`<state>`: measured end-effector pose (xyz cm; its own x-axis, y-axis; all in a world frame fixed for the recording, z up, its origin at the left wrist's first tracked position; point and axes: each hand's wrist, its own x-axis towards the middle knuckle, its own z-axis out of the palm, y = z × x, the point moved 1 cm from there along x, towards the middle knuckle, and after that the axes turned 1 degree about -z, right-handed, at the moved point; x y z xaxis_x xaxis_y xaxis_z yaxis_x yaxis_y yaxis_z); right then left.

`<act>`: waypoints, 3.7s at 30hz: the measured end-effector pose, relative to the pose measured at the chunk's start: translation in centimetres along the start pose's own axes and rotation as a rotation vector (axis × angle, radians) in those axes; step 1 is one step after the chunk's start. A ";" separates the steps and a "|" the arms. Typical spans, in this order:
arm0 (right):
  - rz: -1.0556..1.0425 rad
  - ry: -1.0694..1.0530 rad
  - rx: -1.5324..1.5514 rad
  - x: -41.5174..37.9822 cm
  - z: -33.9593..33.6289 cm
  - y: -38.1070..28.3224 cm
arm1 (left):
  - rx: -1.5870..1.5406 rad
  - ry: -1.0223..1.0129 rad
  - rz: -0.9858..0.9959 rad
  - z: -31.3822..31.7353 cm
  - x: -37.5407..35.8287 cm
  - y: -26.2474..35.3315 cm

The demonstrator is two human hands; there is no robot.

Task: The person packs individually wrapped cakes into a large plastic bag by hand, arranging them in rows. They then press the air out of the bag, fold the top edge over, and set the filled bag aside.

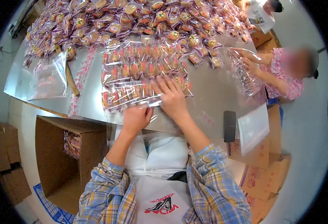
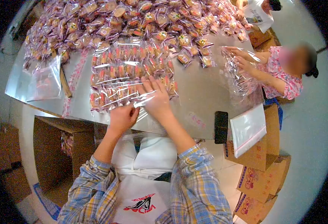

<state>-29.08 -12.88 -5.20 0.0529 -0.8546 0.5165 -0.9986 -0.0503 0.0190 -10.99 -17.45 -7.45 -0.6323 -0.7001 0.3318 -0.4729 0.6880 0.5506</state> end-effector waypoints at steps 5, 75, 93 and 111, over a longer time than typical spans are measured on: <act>0.067 0.062 0.037 0.1 1.4 0.0 | 0.105 -0.093 -0.011 0.0 -0.4 -0.1; 0.410 -0.100 0.506 -14.6 -6.5 -3.6 | -0.605 -0.374 -0.227 3.1 2.2 0.8; 0.348 -0.286 0.530 -17.6 -9.9 -6.3 | -0.465 -0.427 -0.283 3.1 3.1 0.7; 1.549 -1.237 0.267 -63.5 -23.8 -3.7 | 0.047 -0.338 0.231 -8.4 -5.2 2.0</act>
<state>-28.99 53.83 -17.72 -0.6001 -0.0620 -0.7975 -0.1742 0.9832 0.0547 -3.50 -14.05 -1.63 -0.8873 -0.4294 0.1684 -0.3172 0.8331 0.4531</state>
